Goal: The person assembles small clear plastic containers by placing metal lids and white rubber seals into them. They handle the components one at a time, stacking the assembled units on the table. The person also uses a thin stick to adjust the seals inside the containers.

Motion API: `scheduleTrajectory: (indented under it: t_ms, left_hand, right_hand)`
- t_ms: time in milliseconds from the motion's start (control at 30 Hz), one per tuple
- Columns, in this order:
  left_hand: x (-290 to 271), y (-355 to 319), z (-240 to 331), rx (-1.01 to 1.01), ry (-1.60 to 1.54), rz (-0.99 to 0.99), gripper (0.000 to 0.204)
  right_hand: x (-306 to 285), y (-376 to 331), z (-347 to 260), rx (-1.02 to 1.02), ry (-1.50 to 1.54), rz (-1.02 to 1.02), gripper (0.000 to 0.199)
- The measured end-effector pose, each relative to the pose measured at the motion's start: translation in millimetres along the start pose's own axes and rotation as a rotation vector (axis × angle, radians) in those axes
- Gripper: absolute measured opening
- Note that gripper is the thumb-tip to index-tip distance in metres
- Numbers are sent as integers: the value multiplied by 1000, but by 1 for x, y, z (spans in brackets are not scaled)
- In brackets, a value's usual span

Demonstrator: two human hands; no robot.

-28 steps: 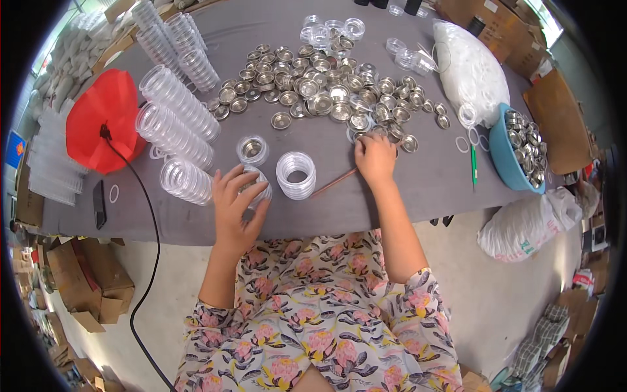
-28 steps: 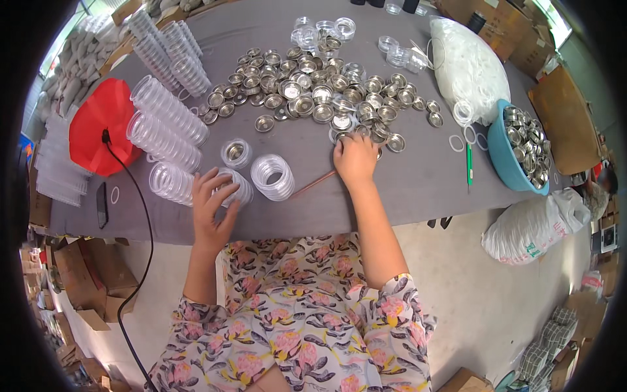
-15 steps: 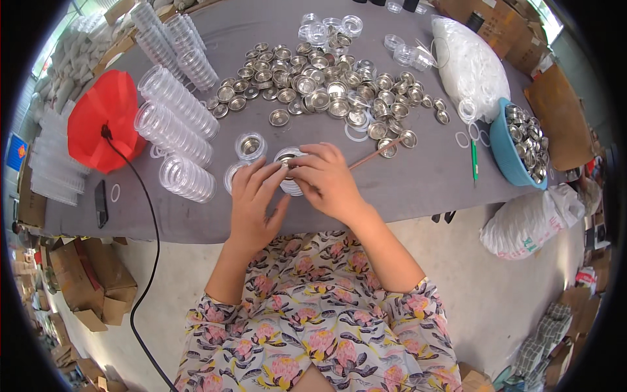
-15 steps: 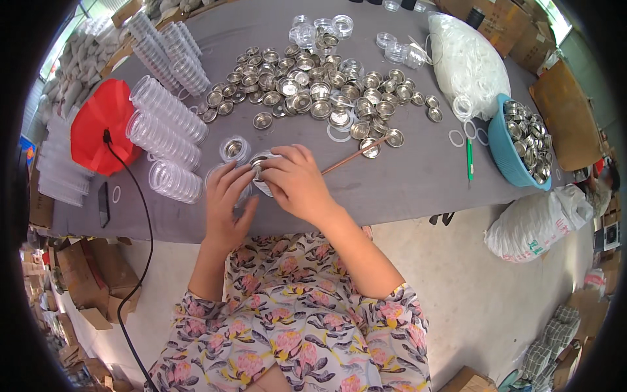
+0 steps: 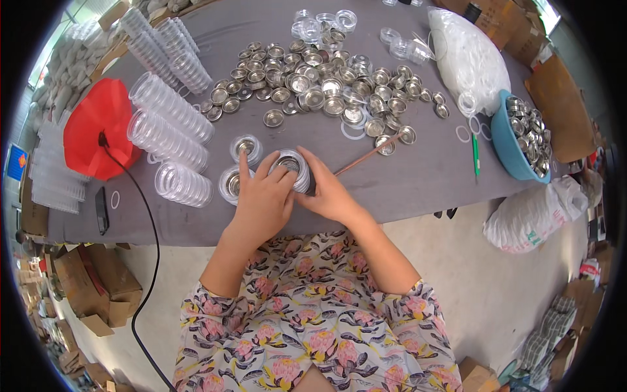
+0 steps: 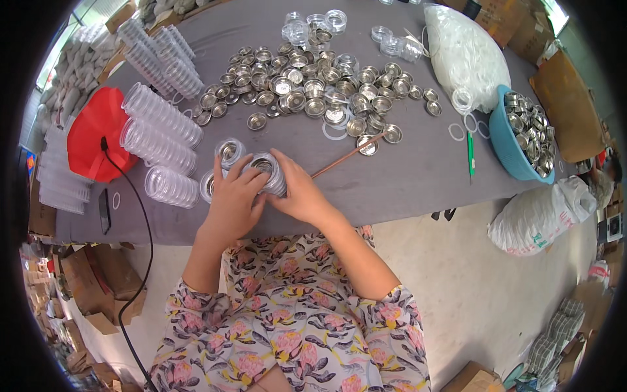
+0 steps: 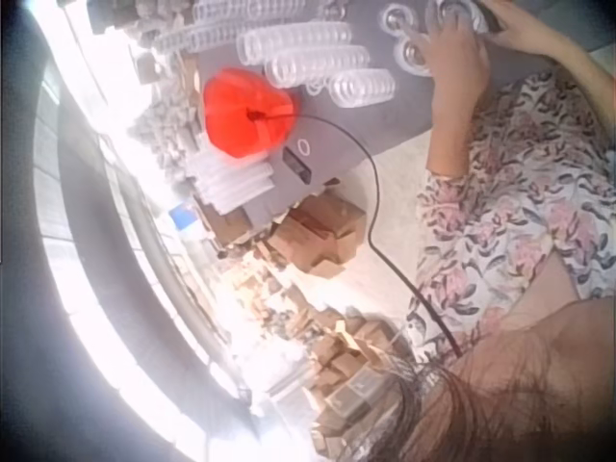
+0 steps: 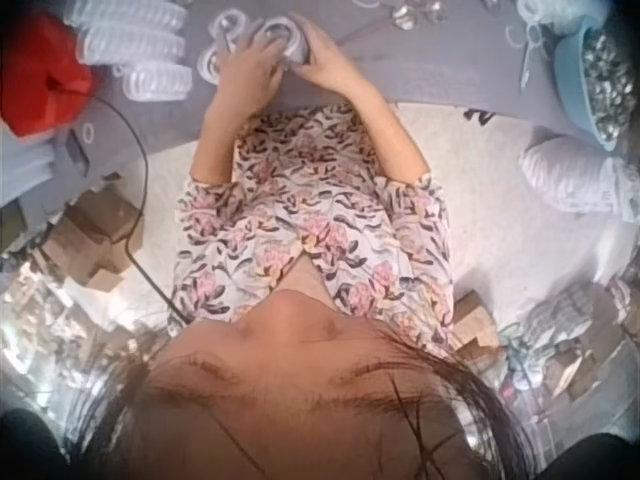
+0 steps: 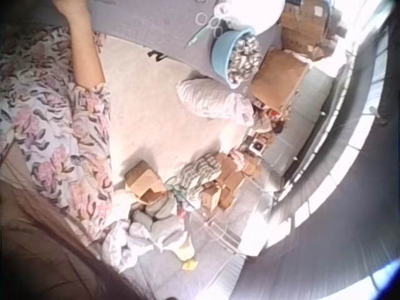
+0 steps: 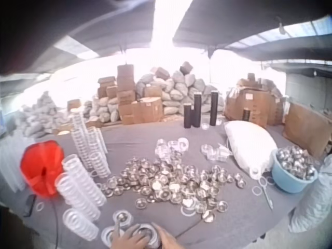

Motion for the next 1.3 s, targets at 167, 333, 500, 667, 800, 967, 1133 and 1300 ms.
scheduleTrajectory:
  t_ms: [167, 333, 500, 667, 800, 967, 1133, 1300]
  left_hand:
    - [4, 9, -4, 43, 15, -93, 14]
    - [4, 10, -4, 11, -2, -11, 11]
    - [0, 6, -20, -93, -223, 161, 12]
    - [-7, 1, -32, -207, -382, 272, 14]
    - [-21, -12, -49, -366, -701, 483, 12]
    - [-52, -43, -55, -325, -442, 621, 13]
    - [-39, -61, -37, -156, 46, 307, 20]
    - [-27, -62, -43, -225, -71, 212, 26]
  right_hand:
    - [14, 13, 14, 78, 57, 27, 97]
    - [16, 16, 20, 130, 95, 34, 104]
    - [14, 17, 15, 116, 93, 46, 99]
    - [15, 15, 10, 78, 62, 69, 85]
    - [22, 16, 20, 131, -33, 31, 85]
    - [23, 16, 20, 148, -77, 9, 85]
    - [25, 17, 25, 173, -81, -7, 85]
    - [16, 15, 18, 94, -51, 63, 76]
Point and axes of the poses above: each hand's wrist, its own y-axis towards the middle knuckle, its own x-axis out of the palm, z = x × y, the point moved 6 cm from there along y, towards the middle knuckle, and after that the axes turned 9 degrees about x, right-handed, at the moved point
